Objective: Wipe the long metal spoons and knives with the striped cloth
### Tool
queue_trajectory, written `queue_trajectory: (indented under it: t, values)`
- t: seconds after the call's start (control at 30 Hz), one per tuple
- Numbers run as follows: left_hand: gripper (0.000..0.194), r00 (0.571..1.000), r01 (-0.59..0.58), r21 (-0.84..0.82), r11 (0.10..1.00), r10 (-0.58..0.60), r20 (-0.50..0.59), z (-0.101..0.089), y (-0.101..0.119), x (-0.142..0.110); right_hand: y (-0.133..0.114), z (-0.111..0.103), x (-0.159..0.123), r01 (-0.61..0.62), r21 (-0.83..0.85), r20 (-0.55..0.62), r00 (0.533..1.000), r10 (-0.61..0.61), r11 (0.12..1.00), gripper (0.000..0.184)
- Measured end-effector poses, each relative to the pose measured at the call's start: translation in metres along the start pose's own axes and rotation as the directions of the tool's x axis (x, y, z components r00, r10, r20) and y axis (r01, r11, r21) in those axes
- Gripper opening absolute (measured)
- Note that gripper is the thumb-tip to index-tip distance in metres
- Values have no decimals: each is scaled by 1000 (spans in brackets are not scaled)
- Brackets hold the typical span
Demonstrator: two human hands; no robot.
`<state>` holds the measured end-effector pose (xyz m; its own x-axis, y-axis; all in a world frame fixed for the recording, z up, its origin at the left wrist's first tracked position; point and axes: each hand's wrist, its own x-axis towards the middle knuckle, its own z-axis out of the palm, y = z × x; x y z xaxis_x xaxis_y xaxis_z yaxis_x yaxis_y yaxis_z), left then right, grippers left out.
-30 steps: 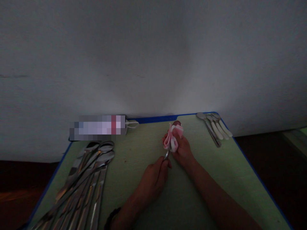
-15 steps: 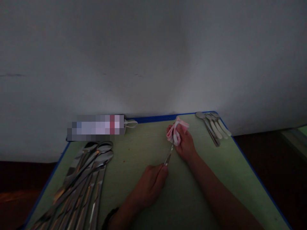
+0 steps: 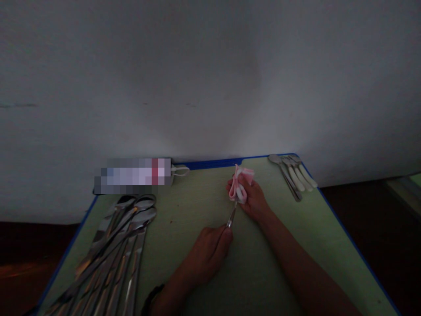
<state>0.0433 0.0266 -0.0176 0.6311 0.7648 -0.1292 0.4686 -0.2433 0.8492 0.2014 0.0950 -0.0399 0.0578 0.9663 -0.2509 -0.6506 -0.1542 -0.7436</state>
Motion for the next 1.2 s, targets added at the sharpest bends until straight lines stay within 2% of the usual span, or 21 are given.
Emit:
queue_trajectory:
  t: [0.2, 0.33, 0.5, 0.67, 0.93, 1.2]
  values:
    - [36, 999, 35, -49, 998, -36, -30, 1, 0, 0, 1, -1, 1, 2, 57, 16, 1000, -3, 998, 22]
    - [39, 998, 67, -157, 985, -69, -7, -2, 3, -1, 0, -1, 1, 14, 103, 4, 1000, -14, 995, 22]
    - [38, 998, -4, -247, 969, 17, 53, -13, 13, -5, -2, -1, 0, 14, 155, 1, 1000, -14, 988, 21]
    - [34, 996, -4, -180, 984, 20, 87, -11, 11, -5, -2, -2, 1, 23, 144, -38, 999, -18, 989, 25]
    - [32, 1000, -20, -112, 994, 20, -4, 5, -3, -3, 0, -3, 4, 64, 154, -65, 996, -54, 986, 29]
    - [32, 1000, 5, -79, 997, -7, -23, 3, -3, 0, -1, -4, 4, 34, 156, -60, 998, -25, 987, 31]
